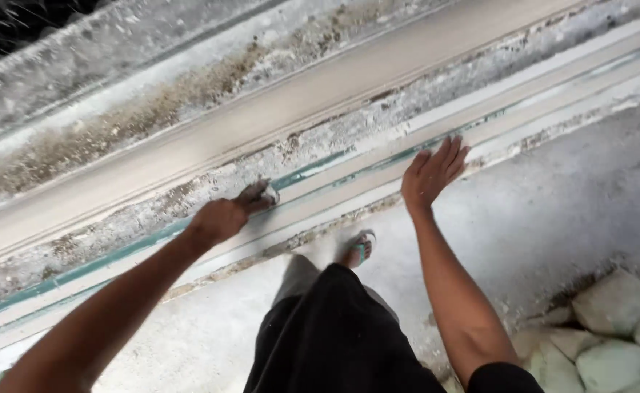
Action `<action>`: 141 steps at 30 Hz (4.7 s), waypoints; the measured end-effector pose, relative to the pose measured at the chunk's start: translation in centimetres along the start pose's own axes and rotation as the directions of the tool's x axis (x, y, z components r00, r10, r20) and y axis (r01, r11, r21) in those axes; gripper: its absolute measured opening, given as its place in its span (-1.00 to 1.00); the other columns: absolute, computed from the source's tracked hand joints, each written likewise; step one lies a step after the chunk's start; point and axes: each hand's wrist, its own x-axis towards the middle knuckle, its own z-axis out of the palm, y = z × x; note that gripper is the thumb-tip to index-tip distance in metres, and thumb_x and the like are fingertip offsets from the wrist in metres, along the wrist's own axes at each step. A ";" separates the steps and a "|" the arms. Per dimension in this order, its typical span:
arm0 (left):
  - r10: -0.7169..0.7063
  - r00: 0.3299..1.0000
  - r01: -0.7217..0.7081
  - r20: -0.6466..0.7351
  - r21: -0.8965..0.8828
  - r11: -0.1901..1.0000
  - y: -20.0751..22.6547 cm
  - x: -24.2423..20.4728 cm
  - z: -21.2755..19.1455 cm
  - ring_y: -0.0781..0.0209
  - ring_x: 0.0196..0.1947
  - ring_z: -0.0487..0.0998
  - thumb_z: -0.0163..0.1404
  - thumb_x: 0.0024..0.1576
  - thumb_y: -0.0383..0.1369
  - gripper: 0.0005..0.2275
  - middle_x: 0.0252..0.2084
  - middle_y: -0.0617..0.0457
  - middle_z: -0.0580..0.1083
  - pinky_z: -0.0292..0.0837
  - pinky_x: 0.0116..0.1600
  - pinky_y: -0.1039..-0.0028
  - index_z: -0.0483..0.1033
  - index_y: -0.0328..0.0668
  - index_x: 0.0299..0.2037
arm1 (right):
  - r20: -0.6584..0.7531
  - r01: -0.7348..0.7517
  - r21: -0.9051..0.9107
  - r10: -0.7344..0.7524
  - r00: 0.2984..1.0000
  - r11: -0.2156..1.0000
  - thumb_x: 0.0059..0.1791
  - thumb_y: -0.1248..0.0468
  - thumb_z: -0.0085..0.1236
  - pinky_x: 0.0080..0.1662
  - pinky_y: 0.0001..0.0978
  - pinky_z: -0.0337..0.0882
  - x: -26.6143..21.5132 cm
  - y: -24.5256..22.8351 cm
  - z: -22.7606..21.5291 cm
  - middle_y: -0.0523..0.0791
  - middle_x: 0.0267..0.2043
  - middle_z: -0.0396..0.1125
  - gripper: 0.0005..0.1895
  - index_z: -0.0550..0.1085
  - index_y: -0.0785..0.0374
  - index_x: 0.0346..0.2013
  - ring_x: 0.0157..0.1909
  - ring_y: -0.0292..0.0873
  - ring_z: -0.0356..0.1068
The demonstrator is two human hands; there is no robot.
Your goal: Scrape and clean a decorative plaster mold using a metal spatula tool.
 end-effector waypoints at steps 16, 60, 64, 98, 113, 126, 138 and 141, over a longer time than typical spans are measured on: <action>0.158 0.963 -0.172 -0.217 -0.046 0.984 5.7 7.7 -2.1 0.00 -0.24 0.67 -0.19 0.20 -0.55 -0.38 0.55 0.18 0.00 0.67 -0.41 0.28 0.17 0.56 0.39 | -0.114 -0.071 -0.035 0.066 0.991 0.997 0.19 0.22 -0.30 0.52 0.19 -0.32 -0.4 -2.2 -0.2 0.06 0.54 0.08 -0.48 0.19 0.36 0.44 0.62 0.12 -0.08; 0.317 0.937 -0.338 -0.148 -0.146 0.930 19.8 25.6 -16.3 -0.24 0.03 0.57 -0.19 0.30 -0.19 -0.68 0.53 -0.03 0.09 0.54 0.05 0.05 0.38 0.28 0.26 | -0.120 -0.019 -0.032 0.015 0.993 0.999 0.04 0.38 -0.17 0.44 0.33 -0.21 0.1 -4.5 -2.8 0.19 0.40 0.12 -0.46 0.17 0.50 0.32 0.50 0.32 0.00; 0.371 0.880 -0.424 -0.297 -0.138 0.895 29.8 41.1 -19.5 -0.23 0.08 0.54 -0.26 0.25 -0.44 -0.55 0.25 -0.26 0.37 0.53 0.09 0.07 0.34 0.22 0.34 | -0.132 -0.059 -0.028 0.055 0.990 0.998 0.08 0.39 -0.18 0.47 0.30 -0.15 0.4 -4.0 -2.5 0.17 0.42 0.13 -0.48 0.19 0.42 0.36 0.52 0.29 0.00; 0.155 0.988 -0.154 0.011 -0.062 0.986 24.1 30.3 -18.5 -0.17 -0.35 0.65 -0.13 0.20 -0.44 -0.50 0.55 0.01 0.00 0.63 -0.28 0.05 0.24 0.41 0.33 | 0.581 0.112 -0.165 0.004 0.814 0.980 0.00 -0.03 0.20 0.44 0.17 -0.09 26.6 20.7 -18.4 0.22 0.57 -0.22 -0.18 0.16 0.36 0.40 0.59 0.27 -0.23; 0.326 0.894 -0.352 -0.308 -0.032 0.936 41.5 49.4 -27.8 -0.01 -0.29 0.63 -0.09 0.19 -0.42 -0.52 0.39 0.10 0.24 0.59 -0.39 0.26 0.29 0.51 0.27 | 0.538 0.191 -0.059 -0.130 0.833 0.980 0.09 0.01 0.17 0.44 0.18 0.11 44.7 38.6 -26.7 0.24 0.38 0.18 -0.36 0.31 0.37 0.30 0.47 0.32 0.09; 0.301 0.910 -0.333 -0.285 -0.071 0.940 49.6 61.0 -31.0 -0.08 -0.04 0.63 0.05 0.05 -0.43 -0.56 -0.09 -0.06 0.58 0.60 -0.06 0.10 0.44 0.17 0.18 | 0.538 0.056 -0.422 0.201 0.818 0.905 -0.16 -0.47 0.16 0.42 0.41 -0.22 50.0 40.7 -25.2 0.40 0.57 -0.37 0.35 -0.08 0.50 0.50 0.60 0.45 -0.44; 0.082 0.991 -0.071 0.105 -0.105 0.992 35.2 37.9 -26.6 0.03 -0.30 0.70 -0.09 0.21 -0.47 -0.40 0.58 0.11 -0.16 0.68 -0.28 0.28 0.12 0.52 0.42 | 0.493 -0.026 -0.320 0.190 0.849 0.947 -0.20 -0.39 0.27 0.43 0.41 -0.19 48.4 40.4 -25.5 0.28 0.61 -0.35 0.29 -0.05 0.31 0.52 0.64 0.37 -0.43; 0.103 0.995 -0.100 0.014 -0.148 0.984 37.9 42.1 -28.0 -0.16 -0.13 0.64 -0.07 0.22 -0.38 -0.49 0.57 0.16 -0.04 0.64 -0.11 0.07 0.22 0.45 0.37 | 0.484 -0.033 -0.293 0.178 0.857 0.955 -0.19 -0.34 0.32 0.42 0.45 -0.21 47.7 42.0 -24.8 0.34 0.61 -0.39 0.27 -0.03 0.35 0.50 0.63 0.43 -0.47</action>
